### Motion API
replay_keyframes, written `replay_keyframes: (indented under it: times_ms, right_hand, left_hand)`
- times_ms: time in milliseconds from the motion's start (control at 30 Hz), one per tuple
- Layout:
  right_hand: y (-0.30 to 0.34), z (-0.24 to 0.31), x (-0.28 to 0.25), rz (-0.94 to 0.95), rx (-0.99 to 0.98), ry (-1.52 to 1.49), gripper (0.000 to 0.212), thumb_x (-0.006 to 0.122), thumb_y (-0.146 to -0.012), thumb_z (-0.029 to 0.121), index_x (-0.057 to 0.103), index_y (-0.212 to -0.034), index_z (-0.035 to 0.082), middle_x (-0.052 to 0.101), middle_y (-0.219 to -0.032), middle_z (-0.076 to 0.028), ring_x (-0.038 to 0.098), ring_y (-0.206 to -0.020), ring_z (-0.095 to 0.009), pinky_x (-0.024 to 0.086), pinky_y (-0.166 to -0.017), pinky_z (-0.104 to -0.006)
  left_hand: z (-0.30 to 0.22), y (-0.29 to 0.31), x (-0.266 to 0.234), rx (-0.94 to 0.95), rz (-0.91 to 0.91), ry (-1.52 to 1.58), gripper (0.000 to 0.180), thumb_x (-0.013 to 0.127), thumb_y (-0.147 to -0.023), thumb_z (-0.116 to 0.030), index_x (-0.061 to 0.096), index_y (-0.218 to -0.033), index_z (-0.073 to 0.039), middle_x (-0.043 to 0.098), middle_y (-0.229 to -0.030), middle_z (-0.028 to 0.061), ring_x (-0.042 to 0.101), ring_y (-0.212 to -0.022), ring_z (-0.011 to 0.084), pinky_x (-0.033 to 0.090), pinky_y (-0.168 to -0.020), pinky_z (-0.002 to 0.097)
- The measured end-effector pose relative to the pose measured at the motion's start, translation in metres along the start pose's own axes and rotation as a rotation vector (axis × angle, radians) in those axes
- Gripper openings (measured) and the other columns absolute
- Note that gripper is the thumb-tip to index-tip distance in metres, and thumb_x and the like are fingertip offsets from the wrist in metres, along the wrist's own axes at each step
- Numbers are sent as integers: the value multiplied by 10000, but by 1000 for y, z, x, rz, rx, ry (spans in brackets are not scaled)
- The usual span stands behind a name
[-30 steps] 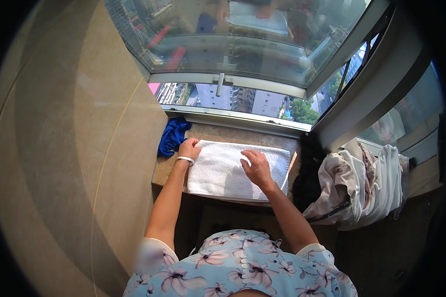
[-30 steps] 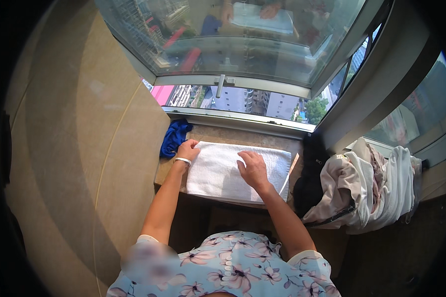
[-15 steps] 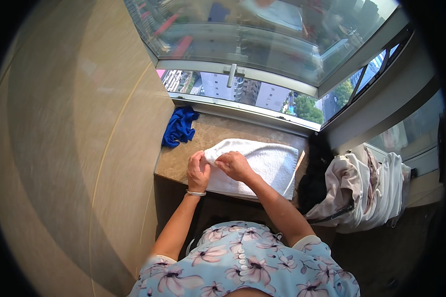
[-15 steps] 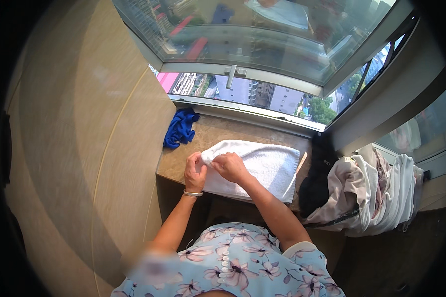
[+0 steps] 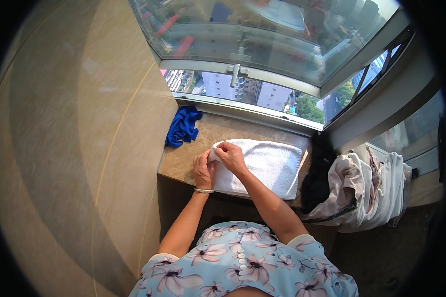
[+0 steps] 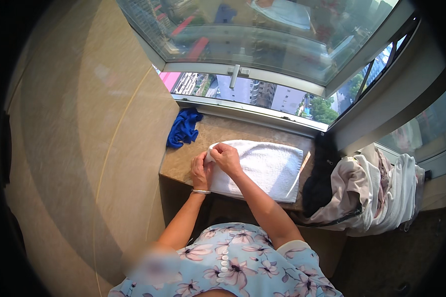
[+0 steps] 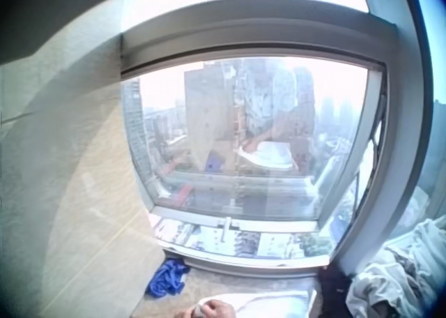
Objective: The person folds a white towel on a tiled windowsill, smoothing and aligning it into a compact rectangle. The person then places the folded towel into a nearby white shelf and picks up another white towel to begin folding it.
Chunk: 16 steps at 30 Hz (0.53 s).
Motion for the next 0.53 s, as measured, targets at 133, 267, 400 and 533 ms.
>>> replay_keyframes:
  times_ms: [133, 267, 400, 533]
  right_hand:
    - [-12, 10, 10, 109, -55, 28, 252, 724, -848, 264, 753, -910, 21, 716, -797, -154, 692, -735, -275, 542, -694, -377]
    - [-22, 16, 1, 259, -71, 90, 263, 757, -848, 286, 755, -923, 34, 713, -824, -141, 680, -761, -311, 532, -715, -395]
    - [-34, 28, -7, 68, -301, 290, 297, 783, -843, 337, 764, -1006, 89, 717, -1005, -103, 659, -971, -295, 462, -891, -409]
    - [-38, 28, -7, -38, -350, 341, 362, 790, -846, 393, 753, -1081, 121, 690, -1157, -91, 600, -1141, -288, 359, -1006, -409]
  left_hand:
    - [15, 4, 7, -28, 24, -65, 368, 719, -837, -78, 608, -1186, -36, 652, -1060, 156, 612, -976, 361, 494, -868, 446]
    - [12, -2, 4, -26, -19, -49, 294, 736, -865, -139, 623, -1119, -43, 665, -1023, 143, 614, -972, 356, 472, -899, 458]
    - [23, -10, 6, -106, -20, -77, 231, 717, -919, -224, 634, -1073, -72, 687, -984, 121, 625, -969, 339, 451, -926, 475]
    - [46, -33, 18, -285, 109, -92, 267, 694, -945, -301, 622, -1120, -113, 710, -998, 119, 643, -984, 323, 416, -979, 470]
Point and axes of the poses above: each hand's wrist, its own y-axis away from the middle knuckle, its own x-axis out of the palm, z = x × y, the point moved 6 cm from there along -y, towards the middle knuckle
